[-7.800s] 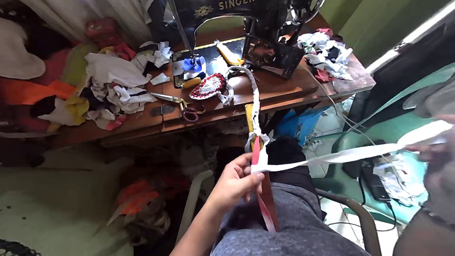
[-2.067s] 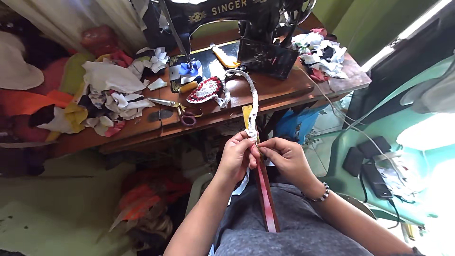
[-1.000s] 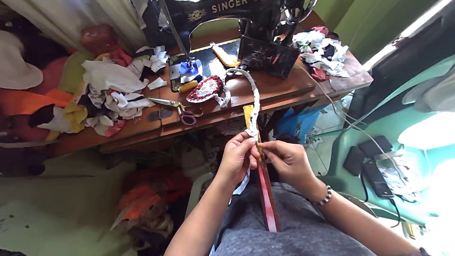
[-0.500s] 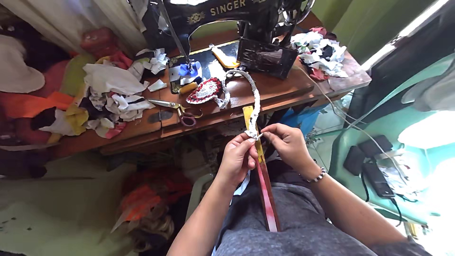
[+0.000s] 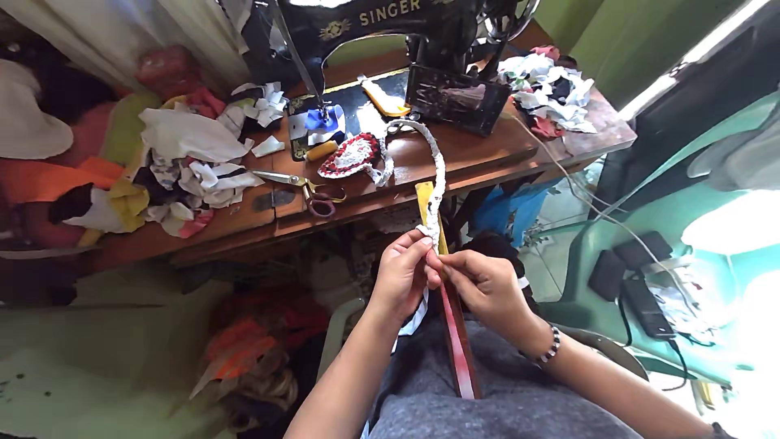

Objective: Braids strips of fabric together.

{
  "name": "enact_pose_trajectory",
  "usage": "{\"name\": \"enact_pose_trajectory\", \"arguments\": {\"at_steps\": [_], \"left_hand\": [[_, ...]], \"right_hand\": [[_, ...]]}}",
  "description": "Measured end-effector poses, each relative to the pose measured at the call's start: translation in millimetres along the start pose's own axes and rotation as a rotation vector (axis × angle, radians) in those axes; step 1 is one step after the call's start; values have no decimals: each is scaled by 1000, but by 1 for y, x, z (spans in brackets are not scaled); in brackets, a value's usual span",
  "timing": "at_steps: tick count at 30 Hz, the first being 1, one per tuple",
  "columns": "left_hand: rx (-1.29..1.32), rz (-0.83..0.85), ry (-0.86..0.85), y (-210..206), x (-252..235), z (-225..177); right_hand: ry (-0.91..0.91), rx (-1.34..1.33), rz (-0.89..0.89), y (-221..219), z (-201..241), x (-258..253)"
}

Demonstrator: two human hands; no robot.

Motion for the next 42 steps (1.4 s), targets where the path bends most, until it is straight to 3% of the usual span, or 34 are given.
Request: {"name": "enact_pose_trajectory", "arguments": {"at_steps": [8,17,19,22,24,29,35,42], "left_hand": [[-9,47,-19,-3,6,1],[-200,91,-194,1,24,-3],[-359,65,-318,1,27,-9],[-707,-30,-634,2,28,-27],[-910,-30,-705,5,20,-31],[-1026,84,-661,-5,7,-29],[-1008,7,-673,-7,3,-31],[-876,14,-567,-5,-6,-30]], "right_hand": [[-103,-21,-77,24,-27,-23],[-324,-302,169,12,-37,-33],[-359,-354,205,7,-38,-32],[-372,-398,228,5,-38,-33],[-383,-428,232,4,-37,-33],[-469,-491,225,0,-36,-34],[-534,-594,202,-5,-40,-37],[-503,-624,176,-7,-43,-38]]}}
Point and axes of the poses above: each hand's wrist, its own x-axis away from the middle knuckle, its own y-axis out of the back of the hand, z = x × y, the point moved 7 cm from there along -x, towards the middle knuckle, and after that the axes turned 9 degrees about x, right-handed, at the moved point
